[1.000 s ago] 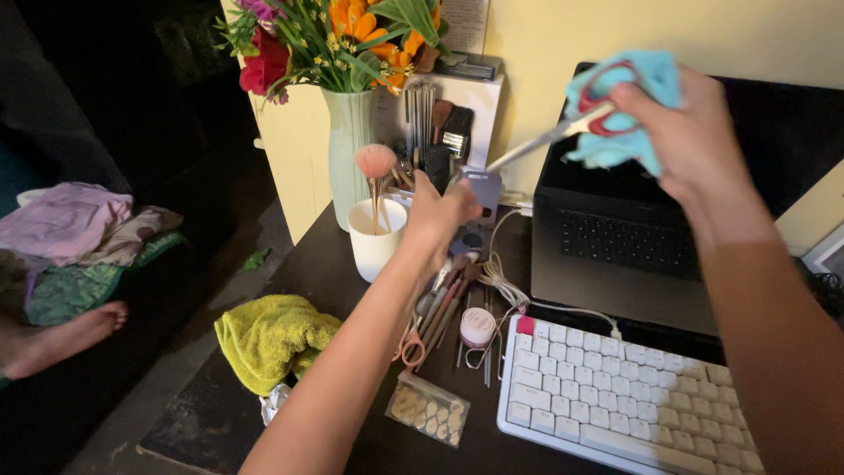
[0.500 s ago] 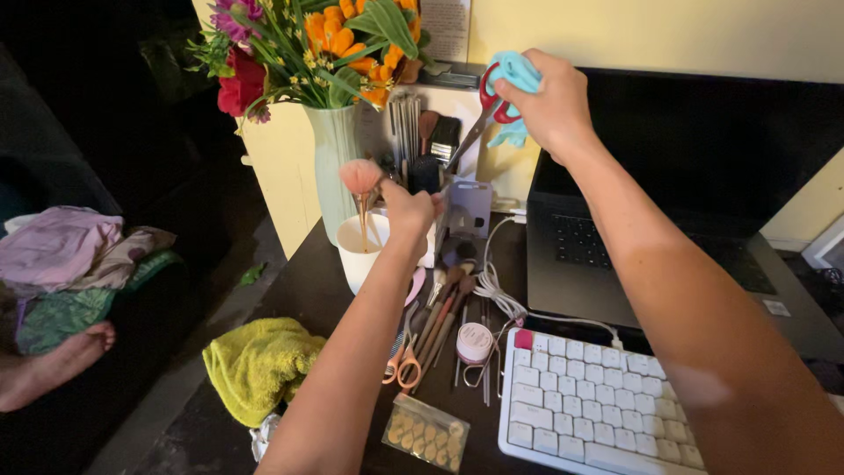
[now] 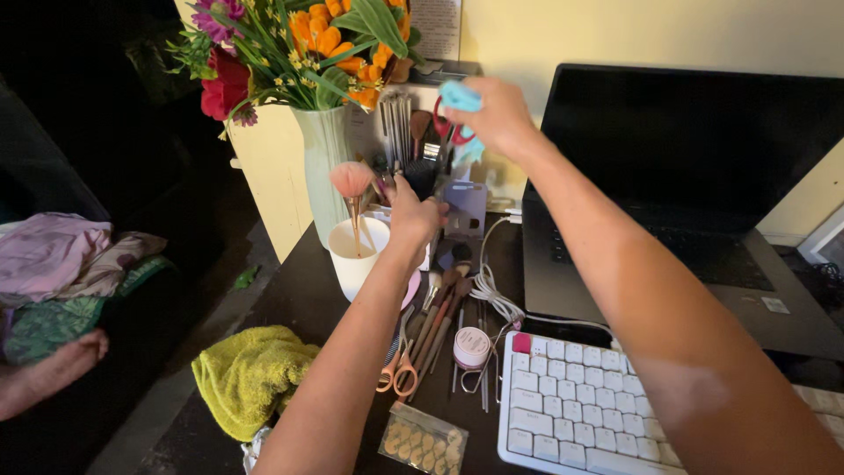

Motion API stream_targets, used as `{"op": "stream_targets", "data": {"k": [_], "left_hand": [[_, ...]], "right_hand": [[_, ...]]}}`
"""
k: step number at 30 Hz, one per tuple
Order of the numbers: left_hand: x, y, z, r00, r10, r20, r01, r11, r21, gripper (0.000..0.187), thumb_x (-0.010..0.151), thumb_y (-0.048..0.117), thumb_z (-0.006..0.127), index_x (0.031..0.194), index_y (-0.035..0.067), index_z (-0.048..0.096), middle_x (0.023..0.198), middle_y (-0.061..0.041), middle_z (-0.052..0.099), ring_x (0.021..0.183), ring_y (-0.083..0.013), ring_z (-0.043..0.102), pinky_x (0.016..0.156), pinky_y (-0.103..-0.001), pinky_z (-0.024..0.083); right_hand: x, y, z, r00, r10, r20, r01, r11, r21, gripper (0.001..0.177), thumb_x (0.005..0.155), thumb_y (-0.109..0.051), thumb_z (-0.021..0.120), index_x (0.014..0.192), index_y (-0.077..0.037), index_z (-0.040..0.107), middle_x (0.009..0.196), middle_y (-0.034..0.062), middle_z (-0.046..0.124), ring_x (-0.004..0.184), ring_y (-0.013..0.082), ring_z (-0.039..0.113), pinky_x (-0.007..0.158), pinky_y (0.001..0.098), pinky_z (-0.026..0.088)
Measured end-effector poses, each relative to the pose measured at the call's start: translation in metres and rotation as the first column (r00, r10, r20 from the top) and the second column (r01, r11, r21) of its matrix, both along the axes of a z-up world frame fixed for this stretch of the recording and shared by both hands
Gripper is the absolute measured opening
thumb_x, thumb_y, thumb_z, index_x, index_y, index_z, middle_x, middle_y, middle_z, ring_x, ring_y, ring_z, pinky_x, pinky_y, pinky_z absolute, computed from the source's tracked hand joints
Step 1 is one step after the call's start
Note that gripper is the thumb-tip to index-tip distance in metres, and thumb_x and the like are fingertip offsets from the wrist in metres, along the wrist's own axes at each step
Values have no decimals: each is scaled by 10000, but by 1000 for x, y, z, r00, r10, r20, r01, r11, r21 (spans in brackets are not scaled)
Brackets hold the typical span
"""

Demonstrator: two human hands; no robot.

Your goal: The person wipes items on a desk with a blue cloth, including scissors and small tools, and wipes the desk surface. They arrange makeup brushes into a cup, reposition bottles and containers, and finally straighten the keyboard in front of the laptop.

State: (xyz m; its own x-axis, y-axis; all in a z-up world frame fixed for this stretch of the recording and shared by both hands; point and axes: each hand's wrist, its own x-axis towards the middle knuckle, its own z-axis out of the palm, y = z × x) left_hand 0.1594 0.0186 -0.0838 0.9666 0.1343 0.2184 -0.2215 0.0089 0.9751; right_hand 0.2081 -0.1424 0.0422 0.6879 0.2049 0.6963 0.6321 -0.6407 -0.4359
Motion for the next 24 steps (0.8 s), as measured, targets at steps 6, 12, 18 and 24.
{"op": "stream_targets", "data": {"k": [6,12,18,24], "left_hand": [[-1,2,1,999,45,-7,-45,998,34,815,859,-46,543,1564,-42,134,1534,-263,275,806,-243,729,620,-331,618],[-1,5,-1,999,21,43,-25,994,111,836,884,-17,549,1555,-98,58,1560,-288,266,867,-224,715,627,-329,624],[0,5,6,1000,-5,4,5,989,147,856,904,1,555,1532,-104,-18,1559,-276,216,816,-254,727,620,-340,619],[-3,9,13,994,-75,-81,75,997,-6,871,923,39,556,1593,-19,3,1391,-288,484,783,-230,698,587,-331,600]], "right_hand": [[-1,26,-32,999,6,33,-5,999,-41,426,754,-205,865,1123,-60,709,1026,162,733,923,310,715,840,394,545],[3,30,-53,999,-19,38,15,995,97,496,782,-191,880,1207,-55,664,1067,182,735,1014,315,712,882,395,536],[9,-2,-43,983,-95,156,47,957,286,538,890,-202,840,1317,33,612,1257,216,702,1181,286,687,964,375,533],[-41,-39,-44,982,69,176,-159,800,578,383,1003,-141,742,1311,47,613,1256,173,683,1151,207,646,981,320,523]]}}
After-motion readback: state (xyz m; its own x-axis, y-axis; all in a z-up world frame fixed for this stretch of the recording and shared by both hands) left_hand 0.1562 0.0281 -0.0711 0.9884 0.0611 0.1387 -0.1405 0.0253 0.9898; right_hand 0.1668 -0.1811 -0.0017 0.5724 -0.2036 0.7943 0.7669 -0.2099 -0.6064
